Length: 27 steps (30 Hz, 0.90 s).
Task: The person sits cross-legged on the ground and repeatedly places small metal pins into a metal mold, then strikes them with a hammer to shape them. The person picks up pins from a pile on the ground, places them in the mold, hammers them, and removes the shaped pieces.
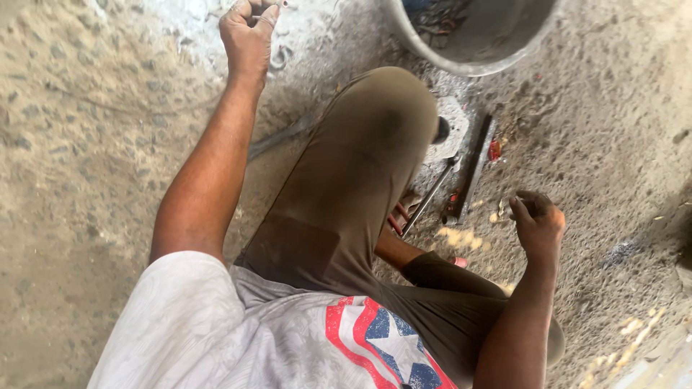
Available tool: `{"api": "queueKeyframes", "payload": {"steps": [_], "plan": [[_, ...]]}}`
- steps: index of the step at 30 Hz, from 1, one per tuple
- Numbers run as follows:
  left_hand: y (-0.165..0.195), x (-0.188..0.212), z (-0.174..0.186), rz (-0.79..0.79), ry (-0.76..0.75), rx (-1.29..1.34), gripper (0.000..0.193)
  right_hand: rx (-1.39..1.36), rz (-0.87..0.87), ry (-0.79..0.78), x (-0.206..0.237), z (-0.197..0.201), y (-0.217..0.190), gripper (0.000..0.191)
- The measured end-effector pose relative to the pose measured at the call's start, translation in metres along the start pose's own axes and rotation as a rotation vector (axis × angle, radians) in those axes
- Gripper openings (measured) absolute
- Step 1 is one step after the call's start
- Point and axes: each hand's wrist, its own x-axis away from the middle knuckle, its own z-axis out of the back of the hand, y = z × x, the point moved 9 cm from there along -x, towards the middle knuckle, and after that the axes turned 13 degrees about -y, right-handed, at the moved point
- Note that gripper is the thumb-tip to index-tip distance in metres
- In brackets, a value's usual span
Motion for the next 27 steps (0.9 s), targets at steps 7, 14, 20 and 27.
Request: {"api": "queueKeyframes", "payload": {"steps": [7, 14, 20, 27], "plan": [[0.077, -0.013, -0.069, -0.062, -0.208, 0.293, 0.005, 0.046, 0.041, 0.077, 0.011, 0.017, -0.006, 0.025], [0.132, -0.009, -0.102, -0.173, -0.305, 0.154, 0.003, 0.031, -0.053, 0.041, 0.016, 0.018, 0.023, 0.024], [0.157, -0.011, -0.117, -0.217, -0.385, 0.27, 0.01, 0.018, -0.068, 0.054, 0.018, 0.022, 0.033, 0.024], [0.197, 0.0, -0.118, -0.413, -0.238, -0.31, 0.008, -0.004, -0.071, 0.041, 0.017, 0.02, 0.032, 0.026]]}}
